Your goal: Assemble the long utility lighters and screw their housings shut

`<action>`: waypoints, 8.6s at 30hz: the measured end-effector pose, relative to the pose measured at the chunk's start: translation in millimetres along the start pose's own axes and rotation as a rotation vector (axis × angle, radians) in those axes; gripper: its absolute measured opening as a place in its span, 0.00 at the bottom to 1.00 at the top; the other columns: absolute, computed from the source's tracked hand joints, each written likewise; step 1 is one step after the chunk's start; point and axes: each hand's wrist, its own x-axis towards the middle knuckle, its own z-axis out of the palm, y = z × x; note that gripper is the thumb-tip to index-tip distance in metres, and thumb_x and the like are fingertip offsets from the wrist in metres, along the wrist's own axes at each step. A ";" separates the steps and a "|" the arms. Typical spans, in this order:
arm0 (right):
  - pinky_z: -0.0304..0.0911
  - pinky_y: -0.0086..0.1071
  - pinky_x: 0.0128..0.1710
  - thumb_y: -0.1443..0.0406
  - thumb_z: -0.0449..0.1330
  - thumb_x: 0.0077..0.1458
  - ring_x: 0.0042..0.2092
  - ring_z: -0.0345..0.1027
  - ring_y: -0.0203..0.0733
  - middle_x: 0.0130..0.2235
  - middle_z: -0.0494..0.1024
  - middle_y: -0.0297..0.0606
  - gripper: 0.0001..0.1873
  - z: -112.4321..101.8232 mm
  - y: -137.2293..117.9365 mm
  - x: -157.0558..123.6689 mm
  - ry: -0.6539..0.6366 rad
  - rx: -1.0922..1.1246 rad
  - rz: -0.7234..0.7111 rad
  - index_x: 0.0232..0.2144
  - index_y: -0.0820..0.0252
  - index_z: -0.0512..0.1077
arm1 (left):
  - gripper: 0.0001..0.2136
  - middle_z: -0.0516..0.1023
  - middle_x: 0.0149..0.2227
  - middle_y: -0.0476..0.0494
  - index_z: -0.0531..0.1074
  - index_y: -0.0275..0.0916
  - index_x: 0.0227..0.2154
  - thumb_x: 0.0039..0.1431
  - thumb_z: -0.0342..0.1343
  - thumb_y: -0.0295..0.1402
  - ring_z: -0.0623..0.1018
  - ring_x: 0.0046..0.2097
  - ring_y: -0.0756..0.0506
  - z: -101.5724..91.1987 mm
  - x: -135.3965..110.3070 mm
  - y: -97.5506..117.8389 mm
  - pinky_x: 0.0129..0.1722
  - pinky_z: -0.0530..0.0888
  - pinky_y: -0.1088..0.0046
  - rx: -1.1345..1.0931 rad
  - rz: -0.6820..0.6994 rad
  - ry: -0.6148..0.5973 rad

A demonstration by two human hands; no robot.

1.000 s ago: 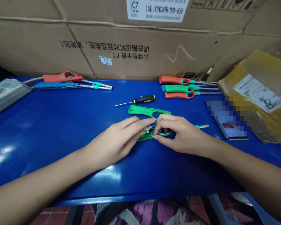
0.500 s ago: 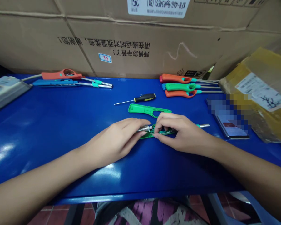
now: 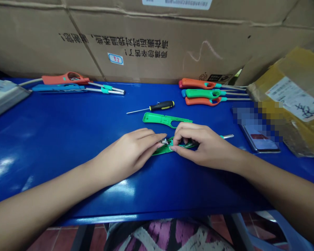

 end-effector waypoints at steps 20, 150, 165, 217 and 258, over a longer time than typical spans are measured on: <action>0.62 0.30 0.35 0.71 0.60 0.60 0.34 0.64 0.34 0.35 0.73 0.34 0.04 0.2 0.3 1.2 -0.007 -0.007 -0.005 0.33 0.59 0.73 | 0.10 0.81 0.41 0.44 0.76 0.36 0.47 0.70 0.51 0.29 0.79 0.43 0.48 -1.2 3.8 2.4 0.47 0.76 0.73 -0.084 0.001 -0.002; 0.60 0.29 0.31 0.68 0.63 0.56 0.32 0.64 0.34 0.30 0.69 0.33 0.04 2.7 7.5 3.0 -0.021 0.127 0.053 0.35 0.59 0.79 | 0.08 0.82 0.41 0.42 0.79 0.38 0.44 0.64 0.59 0.26 0.80 0.43 0.47 3.2 4.0 1.2 0.46 0.77 0.71 -0.208 0.013 0.149; 0.62 0.31 0.34 0.67 0.63 0.58 0.33 0.68 0.34 0.31 0.75 0.33 0.05 0.8 9.8 4.1 -0.045 0.137 0.056 0.33 0.60 0.80 | 0.09 0.82 0.41 0.41 0.80 0.34 0.44 0.62 0.61 0.25 0.80 0.43 0.48 5.5 2.6 -1.0 0.47 0.76 0.74 -0.207 0.011 0.155; 0.62 0.31 0.34 0.70 0.62 0.59 0.33 0.68 0.35 0.32 0.73 0.35 0.06 2.4 8.3 4.0 -0.013 0.063 -0.001 0.31 0.62 0.79 | 0.08 0.83 0.39 0.45 0.81 0.38 0.42 0.60 0.64 0.28 0.81 0.41 0.49 14.7 3.3 1.0 0.42 0.77 0.76 -0.306 -0.109 0.188; 0.63 0.33 0.36 0.69 0.61 0.58 0.35 0.65 0.37 0.33 0.72 0.34 0.02 1.2 5.9 2.9 0.006 0.070 0.057 0.32 0.59 0.73 | 0.07 0.84 0.39 0.46 0.81 0.41 0.42 0.60 0.64 0.30 0.80 0.41 0.47 11.7 3.0 -0.4 0.44 0.77 0.71 -0.256 -0.089 0.223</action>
